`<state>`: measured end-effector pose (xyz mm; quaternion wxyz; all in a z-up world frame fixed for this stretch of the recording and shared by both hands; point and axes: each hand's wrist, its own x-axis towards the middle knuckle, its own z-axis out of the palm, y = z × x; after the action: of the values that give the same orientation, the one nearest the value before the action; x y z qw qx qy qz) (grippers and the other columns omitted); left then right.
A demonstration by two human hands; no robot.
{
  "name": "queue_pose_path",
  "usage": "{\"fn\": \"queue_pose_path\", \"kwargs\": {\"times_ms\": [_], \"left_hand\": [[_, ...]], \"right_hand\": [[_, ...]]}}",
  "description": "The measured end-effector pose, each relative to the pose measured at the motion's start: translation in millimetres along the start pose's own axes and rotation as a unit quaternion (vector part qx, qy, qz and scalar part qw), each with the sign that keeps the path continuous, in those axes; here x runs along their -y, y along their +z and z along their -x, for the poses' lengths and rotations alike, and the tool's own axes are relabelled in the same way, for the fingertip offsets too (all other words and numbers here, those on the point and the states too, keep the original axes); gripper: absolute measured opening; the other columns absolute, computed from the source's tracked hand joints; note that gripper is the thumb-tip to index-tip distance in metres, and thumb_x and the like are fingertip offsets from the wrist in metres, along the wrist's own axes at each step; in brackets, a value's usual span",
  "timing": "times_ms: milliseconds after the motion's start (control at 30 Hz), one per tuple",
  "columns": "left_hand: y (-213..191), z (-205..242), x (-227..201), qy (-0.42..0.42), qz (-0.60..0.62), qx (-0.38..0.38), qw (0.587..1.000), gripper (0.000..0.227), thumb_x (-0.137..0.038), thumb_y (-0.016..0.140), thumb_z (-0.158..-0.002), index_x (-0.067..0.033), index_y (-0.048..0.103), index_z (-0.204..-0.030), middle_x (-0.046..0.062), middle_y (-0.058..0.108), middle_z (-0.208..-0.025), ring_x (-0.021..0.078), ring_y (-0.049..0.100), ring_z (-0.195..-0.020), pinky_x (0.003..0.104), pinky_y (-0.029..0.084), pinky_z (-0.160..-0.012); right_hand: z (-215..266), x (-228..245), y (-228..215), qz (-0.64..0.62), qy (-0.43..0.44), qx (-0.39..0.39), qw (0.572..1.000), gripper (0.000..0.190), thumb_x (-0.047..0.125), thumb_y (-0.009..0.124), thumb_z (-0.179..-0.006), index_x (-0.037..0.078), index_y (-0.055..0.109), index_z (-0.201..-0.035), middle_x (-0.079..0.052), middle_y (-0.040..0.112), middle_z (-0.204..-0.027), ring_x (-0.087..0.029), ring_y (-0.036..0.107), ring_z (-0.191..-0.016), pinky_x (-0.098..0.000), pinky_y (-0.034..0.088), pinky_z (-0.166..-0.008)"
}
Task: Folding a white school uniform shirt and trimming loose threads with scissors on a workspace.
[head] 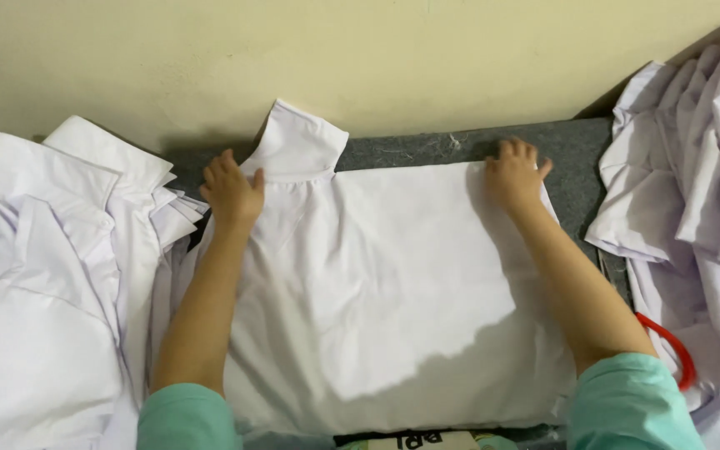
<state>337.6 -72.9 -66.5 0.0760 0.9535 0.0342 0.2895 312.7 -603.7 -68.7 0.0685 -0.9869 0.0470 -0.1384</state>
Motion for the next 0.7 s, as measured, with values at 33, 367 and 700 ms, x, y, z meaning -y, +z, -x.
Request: {"fn": "queue_pose_path", "kwargs": {"times_ms": [33,367,700], "left_hand": [[12,0,16,-0.039,-0.036,0.036,0.998,0.060,-0.047,0.074,-0.089,-0.0095,0.052,-0.130,0.012,0.060,-0.117,0.0319,0.059,-0.111,0.054,0.050,-0.083],[36,3,58,-0.083,-0.097,0.103,0.986,0.034,-0.046,0.042,-0.113,-0.0148,0.056,-0.112,0.012,0.076,-0.082,0.0335,0.077,-0.077,0.050,0.054,-0.069],[12,3,50,-0.033,-0.092,0.026,0.995,0.023,-0.038,0.054,-0.107,-0.0151,0.056,-0.106,0.006,0.067,-0.099,0.0307,0.074,-0.078,0.047,0.057,-0.069]], "right_hand": [[-10,-39,20,0.026,0.052,0.007,0.998,0.046,0.041,0.055,-0.107,0.007,0.059,-0.138,-0.019,0.052,-0.143,-0.039,0.042,-0.138,-0.0764,0.026,-0.104],[-7,-81,37,-0.065,0.081,-0.071,0.992,0.023,0.027,0.065,-0.108,0.011,0.051,-0.101,-0.011,0.060,-0.097,-0.038,0.061,-0.107,-0.0735,0.029,-0.103],[12,-50,-8,-0.057,0.085,-0.068,0.992,0.026,0.034,0.063,-0.111,0.010,0.052,-0.112,-0.012,0.062,-0.112,-0.037,0.059,-0.115,-0.0749,0.029,-0.104]]}}
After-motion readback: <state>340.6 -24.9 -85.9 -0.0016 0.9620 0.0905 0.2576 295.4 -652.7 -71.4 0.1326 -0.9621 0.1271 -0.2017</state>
